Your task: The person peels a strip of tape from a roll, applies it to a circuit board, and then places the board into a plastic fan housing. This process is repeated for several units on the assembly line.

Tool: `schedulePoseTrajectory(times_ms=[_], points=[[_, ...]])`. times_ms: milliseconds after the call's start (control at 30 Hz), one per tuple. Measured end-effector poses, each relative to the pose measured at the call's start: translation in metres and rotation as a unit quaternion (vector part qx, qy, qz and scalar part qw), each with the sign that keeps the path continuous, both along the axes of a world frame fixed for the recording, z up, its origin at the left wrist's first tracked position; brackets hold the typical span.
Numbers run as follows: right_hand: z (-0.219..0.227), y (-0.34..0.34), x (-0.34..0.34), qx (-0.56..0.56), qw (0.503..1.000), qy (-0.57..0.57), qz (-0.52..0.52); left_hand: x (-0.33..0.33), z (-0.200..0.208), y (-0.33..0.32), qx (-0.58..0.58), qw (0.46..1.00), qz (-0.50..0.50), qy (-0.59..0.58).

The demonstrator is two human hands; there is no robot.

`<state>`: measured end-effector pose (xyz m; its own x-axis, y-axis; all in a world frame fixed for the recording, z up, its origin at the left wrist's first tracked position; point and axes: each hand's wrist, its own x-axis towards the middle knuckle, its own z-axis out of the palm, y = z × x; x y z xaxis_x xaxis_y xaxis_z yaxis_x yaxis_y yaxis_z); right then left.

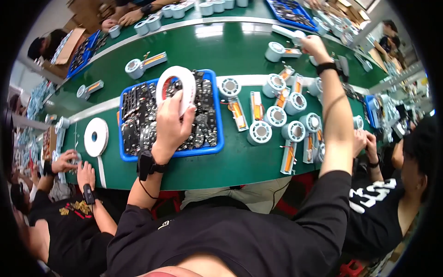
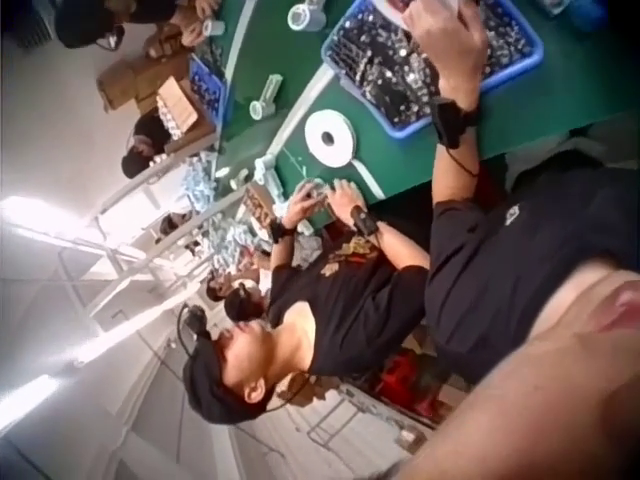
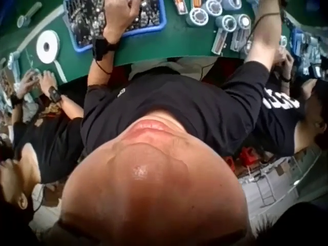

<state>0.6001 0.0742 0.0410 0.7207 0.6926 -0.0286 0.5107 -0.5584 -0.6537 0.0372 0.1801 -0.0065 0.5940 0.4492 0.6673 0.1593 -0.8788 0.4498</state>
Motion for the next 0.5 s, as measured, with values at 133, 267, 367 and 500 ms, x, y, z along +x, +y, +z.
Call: schedulePoseTrajectory(times_ms=[133,267,367,500], points=[[0.080,0.010,-0.156,0.026,0.983,-0.045,0.177,-0.003,0.008,-0.010,-0.004,0.999,0.023,-0.029],[0.108,-0.038,-0.358,0.035,0.887,0.192,0.419,-0.019,0.053,-0.034,-0.270,0.944,-0.125,-0.141],[0.096,-0.061,-0.409,0.047,0.761,0.233,0.603,-0.030,0.065,-0.073,-0.387,0.855,-0.300,-0.174],[0.067,-0.081,-0.432,0.232,0.775,0.209,0.550,-0.025,0.062,-0.084,-0.265,0.864,-0.397,-0.158]])
